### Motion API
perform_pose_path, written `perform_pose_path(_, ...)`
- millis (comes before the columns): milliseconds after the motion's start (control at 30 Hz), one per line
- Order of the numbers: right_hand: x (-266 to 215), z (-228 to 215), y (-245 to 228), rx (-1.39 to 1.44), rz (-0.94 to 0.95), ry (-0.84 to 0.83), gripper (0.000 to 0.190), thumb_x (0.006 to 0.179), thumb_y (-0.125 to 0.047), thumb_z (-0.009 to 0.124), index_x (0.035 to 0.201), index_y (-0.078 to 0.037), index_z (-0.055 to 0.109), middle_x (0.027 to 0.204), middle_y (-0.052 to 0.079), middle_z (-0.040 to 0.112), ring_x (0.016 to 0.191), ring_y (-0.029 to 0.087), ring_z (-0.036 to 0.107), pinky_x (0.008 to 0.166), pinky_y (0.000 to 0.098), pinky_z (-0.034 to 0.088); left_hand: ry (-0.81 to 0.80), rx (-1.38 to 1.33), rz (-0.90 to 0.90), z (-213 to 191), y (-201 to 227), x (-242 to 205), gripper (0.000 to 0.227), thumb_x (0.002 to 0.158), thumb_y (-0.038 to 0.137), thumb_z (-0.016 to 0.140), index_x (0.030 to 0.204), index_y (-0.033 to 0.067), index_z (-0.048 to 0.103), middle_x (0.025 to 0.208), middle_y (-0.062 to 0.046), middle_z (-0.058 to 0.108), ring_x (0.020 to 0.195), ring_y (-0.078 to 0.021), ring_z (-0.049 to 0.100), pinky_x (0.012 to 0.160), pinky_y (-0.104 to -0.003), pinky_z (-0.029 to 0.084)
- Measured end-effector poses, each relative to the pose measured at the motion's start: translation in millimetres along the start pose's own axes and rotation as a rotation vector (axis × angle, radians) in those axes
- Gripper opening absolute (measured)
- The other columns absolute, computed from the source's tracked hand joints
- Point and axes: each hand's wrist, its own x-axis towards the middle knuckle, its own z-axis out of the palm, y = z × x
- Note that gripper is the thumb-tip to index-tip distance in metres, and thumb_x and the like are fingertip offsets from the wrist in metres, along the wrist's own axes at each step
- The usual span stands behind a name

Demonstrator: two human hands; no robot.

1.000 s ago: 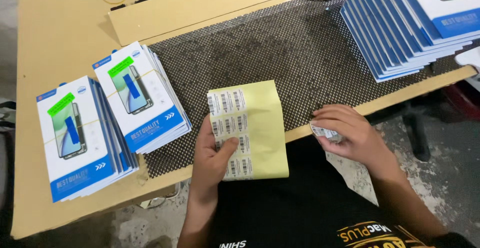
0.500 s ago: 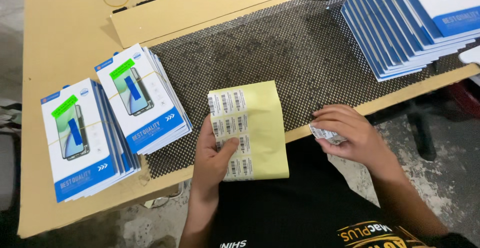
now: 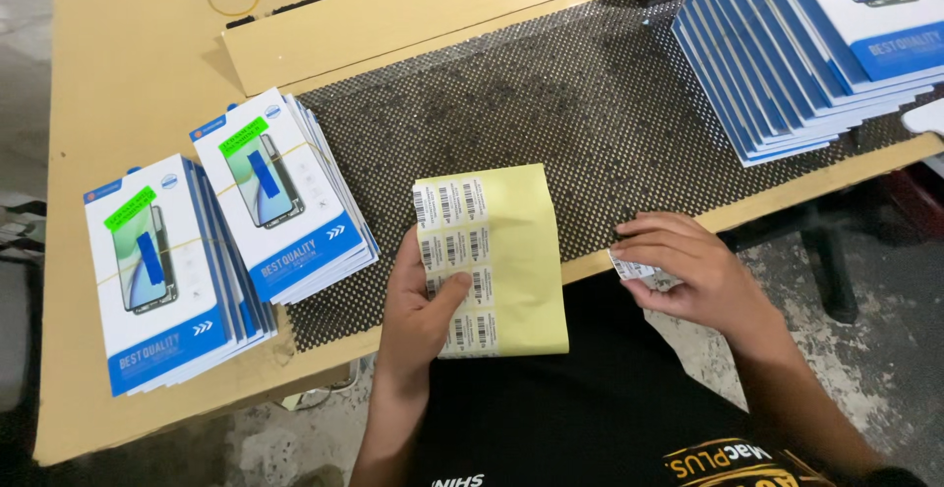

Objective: The person peels multiple labels from a yellow sheet and places them on the table. They then open a box containing a phone screen protector, remove the protector, and apply a label to its back before placing it back in the box.

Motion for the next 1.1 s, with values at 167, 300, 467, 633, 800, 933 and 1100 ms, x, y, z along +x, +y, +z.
perform_pose_path(167, -3, -1, -2, -0.035, -0.023, -0.015, 0.024, 0.073, -0.001, 0.083, 0.096, -0.002, 0.077, 0.097, 0.013, 0.08, 0.1, 0.042, 0.074, 0.095, 0.0601, 0.057, 0.016, 0.012, -0.003, 3, 5, 0, 0.064, 0.092, 0.007, 0.057, 0.152, 0.0004, 0.036, 0.13, -0.025, 0.067, 0.117, -0.0269, 0.063, 0.097, -0.055, 0.055)
perform_pose_path(300, -3, -4, -6, -0.049, -0.048, -0.019, 0.023, 0.071, -0.007, 0.086, 0.092, -0.003, 0.077, 0.094, 0.012, 0.08, 0.097, 0.042, 0.075, 0.093, 0.0592, 0.057, 0.061, -0.007, -0.013, 0, -4, -4, 0.065, 0.09, 0.005, 0.057, 0.151, 0.0004, 0.038, 0.131, -0.024, 0.066, 0.116, -0.0252, 0.062, 0.099, -0.054, 0.053)
perform_pose_path(467, -20, 9, 7, 0.019, -0.117, 0.032, 0.025, 0.067, -0.015, 0.09, 0.086, -0.005, 0.079, 0.081, 0.008, 0.08, 0.09, 0.039, 0.077, 0.089, 0.0583, 0.059, 0.115, -0.023, 0.007, 7, 6, -3, 0.07, 0.089, 0.006, 0.059, 0.154, 0.0015, 0.034, 0.135, -0.024, 0.063, 0.118, -0.0249, 0.06, 0.1, -0.055, 0.051)
perform_pose_path(633, -30, 27, 11, 0.164, -0.219, 0.12, 0.023, 0.075, -0.028, 0.084, 0.077, -0.006, 0.078, 0.064, 0.005, 0.076, 0.073, 0.037, 0.077, 0.078, 0.0579, 0.062, 0.176, -0.079, 0.027, 3, -1, -1, 0.071, 0.088, 0.003, 0.057, 0.154, 0.0036, 0.033, 0.134, -0.023, 0.063, 0.118, -0.025, 0.06, 0.101, -0.056, 0.051)
perform_pose_path(800, -54, 60, 42, 0.363, 0.001, 0.218, 0.058, 0.072, -0.038, 0.084, 0.102, 0.01, 0.073, 0.077, 0.017, 0.076, 0.067, 0.032, 0.07, 0.065, 0.0487, 0.061, 0.24, -0.19, 0.036, -3, -15, 2, 0.068, 0.09, 0.005, 0.054, 0.154, 0.0062, 0.033, 0.13, -0.022, 0.065, 0.112, -0.0254, 0.068, 0.092, -0.051, 0.058)
perform_pose_path(933, 7, 58, -14, 0.609, 0.193, 0.112, 0.095, 0.082, -0.046, 0.071, 0.149, 0.005, 0.029, 0.116, 0.027, 0.061, 0.084, 0.029, 0.071, 0.061, 0.034, 0.06, 0.268, -0.216, 0.048, -1, -13, 5, 0.065, 0.091, 0.005, 0.054, 0.153, 0.0058, 0.034, 0.131, -0.025, 0.066, 0.111, -0.0284, 0.069, 0.091, -0.051, 0.059)
perform_pose_path(1100, 27, 67, -50, 0.684, 0.407, -0.082, 0.091, 0.083, -0.002, 0.072, 0.158, -0.002, 0.021, 0.122, 0.022, 0.067, 0.098, 0.027, 0.076, 0.074, 0.0411, 0.066, 0.307, -0.233, 0.133, -3, -19, 10, 0.062, 0.097, 0.011, 0.059, 0.154, 0.003, 0.035, 0.135, -0.023, 0.064, 0.114, -0.0262, 0.068, 0.086, -0.043, 0.062)
